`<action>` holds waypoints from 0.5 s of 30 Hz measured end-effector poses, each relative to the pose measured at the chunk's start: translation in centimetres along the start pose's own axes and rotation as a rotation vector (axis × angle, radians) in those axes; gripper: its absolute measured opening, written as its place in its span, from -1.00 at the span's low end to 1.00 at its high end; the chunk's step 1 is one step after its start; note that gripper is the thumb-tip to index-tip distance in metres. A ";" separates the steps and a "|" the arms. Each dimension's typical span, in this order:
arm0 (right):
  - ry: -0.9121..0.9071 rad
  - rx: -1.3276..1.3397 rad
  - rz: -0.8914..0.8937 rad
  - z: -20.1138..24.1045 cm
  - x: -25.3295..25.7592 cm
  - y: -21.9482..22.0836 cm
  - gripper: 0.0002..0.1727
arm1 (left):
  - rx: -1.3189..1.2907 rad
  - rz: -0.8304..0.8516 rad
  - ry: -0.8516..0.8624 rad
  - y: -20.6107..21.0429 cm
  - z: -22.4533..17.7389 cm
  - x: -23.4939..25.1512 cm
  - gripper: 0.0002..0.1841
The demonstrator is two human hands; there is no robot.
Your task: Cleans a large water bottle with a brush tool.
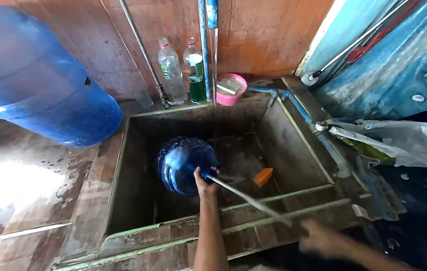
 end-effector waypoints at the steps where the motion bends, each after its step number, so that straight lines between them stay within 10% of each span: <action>1: -0.063 0.241 0.133 -0.6 0.2 3.3 -0.86 | -0.039 0.027 0.014 0.4 0.1 0.0 -0.61; 3: -0.069 0.466 0.317 -0.2 0.2 5.2 -0.93 | -0.120 0.109 0.032 0.8 0.0 0.1 -0.49; 6: 0.021 -0.236 -0.084 0.6 0.8 -4.7 -0.69 | -0.033 0.140 -0.038 0.5 0.6 0.4 -0.28; 9: -0.048 -0.539 -0.363 0.5 0.5 -8.9 -0.67 | 0.147 0.069 -0.081 0.1 0.7 0.2 -0.47; 15: -0.108 0.520 0.338 -0.2 0.3 5.7 -0.93 | -0.090 0.133 0.028 0.7 -0.3 -0.3 -0.52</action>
Point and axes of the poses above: each hand's wrist, its own x-axis towards the middle knuckle, its own y-axis out of the palm, z = x × y, the point moved 7 cm from there along x, towards the middle knuckle, and after that the axes turned 2 degrees about y, right-handed, at the moved point
